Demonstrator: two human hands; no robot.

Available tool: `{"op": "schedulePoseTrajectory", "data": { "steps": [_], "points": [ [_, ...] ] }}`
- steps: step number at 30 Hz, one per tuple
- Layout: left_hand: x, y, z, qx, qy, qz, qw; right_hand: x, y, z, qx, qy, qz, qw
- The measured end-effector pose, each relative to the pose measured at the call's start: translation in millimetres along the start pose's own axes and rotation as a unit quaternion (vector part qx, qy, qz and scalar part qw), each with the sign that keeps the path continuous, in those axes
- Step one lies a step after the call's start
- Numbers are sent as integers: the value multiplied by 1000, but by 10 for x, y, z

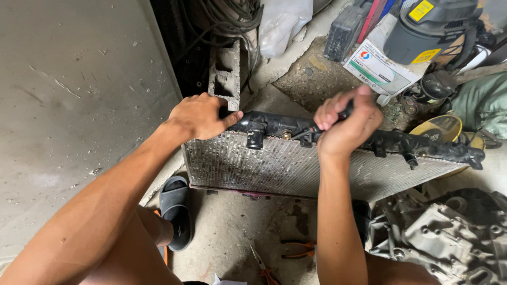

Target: The person uses a screwdriver to tighten screws on the top and bottom tanks of a car radiator. They hold the radiator steady with one hand while turning the screwdriver with the other, working on multiple fasteners along the edges.

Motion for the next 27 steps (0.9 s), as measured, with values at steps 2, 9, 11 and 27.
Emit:
{"op": "schedulePoseTrajectory", "data": {
  "steps": [2,9,11,27],
  "points": [
    [5,-15,5,-1,5,-2,1000,-19,-12,50,-19,27,-20,999],
    [-13,-29,13,2,21,-6,1000,88,-74,120,-36,-5,-23,999],
    [-18,-20,17,1,25,-8,1000,102,-91,110,-27,-18,-2,999],
    [-65,3,35,17,25,6,1000,366,-71,27,2,-49,95,994]
  ]
}}
Point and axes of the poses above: each hand's wrist, its own x-axis away from the middle knuckle, its own z-axis out of the back of the hand, y = z × x, the point moved 1 cm from there along -x, towards the middle knuckle, and after that the axes turned 10 degrees about y, right-handed, at the moved point
